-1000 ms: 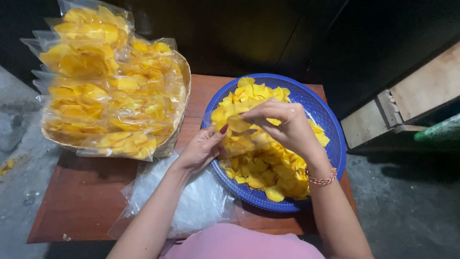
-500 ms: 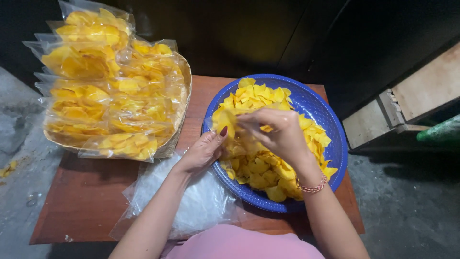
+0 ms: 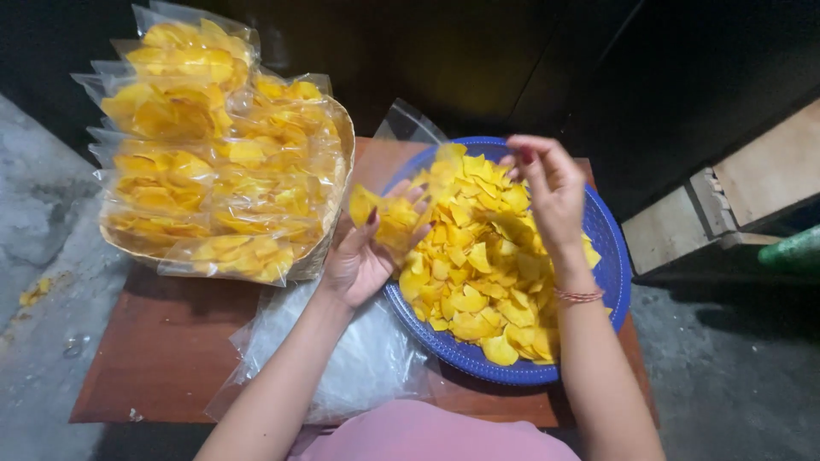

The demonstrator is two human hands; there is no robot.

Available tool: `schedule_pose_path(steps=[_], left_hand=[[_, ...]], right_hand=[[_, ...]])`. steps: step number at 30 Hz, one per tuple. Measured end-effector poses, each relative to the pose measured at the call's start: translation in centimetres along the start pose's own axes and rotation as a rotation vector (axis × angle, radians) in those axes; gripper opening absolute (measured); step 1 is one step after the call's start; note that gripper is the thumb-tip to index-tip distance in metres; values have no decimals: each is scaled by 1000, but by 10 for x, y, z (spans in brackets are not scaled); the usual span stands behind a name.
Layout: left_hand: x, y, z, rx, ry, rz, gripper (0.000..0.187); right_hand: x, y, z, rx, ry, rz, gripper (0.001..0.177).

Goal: Manually packing fried chips from a large blue tray into small individual plastic bags.

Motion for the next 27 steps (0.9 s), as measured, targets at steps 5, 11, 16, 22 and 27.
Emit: schedule_pose_path(steps=[5,11,16,22,27], left_hand=[[-10,0,5,74,85,-9,58],[-6,3,11,64,-163,-178,55],[-3,4,10,64,-174,-59,60],[-6,3,9,29,-202,78,64],[-17,-3,11,37,-224,102,61]], right_hand=[[13,11,-26,-33,162,72,18],[21,16,-16,-127,166,208,12],[19,19,-20,-217,99,321,24],[28,21,-16,-337,105,380,26],[29,23,-8,-365,107,356,16]])
Point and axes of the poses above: each hand's wrist, its own y-axis away from the middle knuckle, its own x-axis out of the palm, z = x × y, the point moved 1 cm from there along -y, towards the middle knuckle, and after that the axes turned 8 degrees about y, right-handed, at the moved point
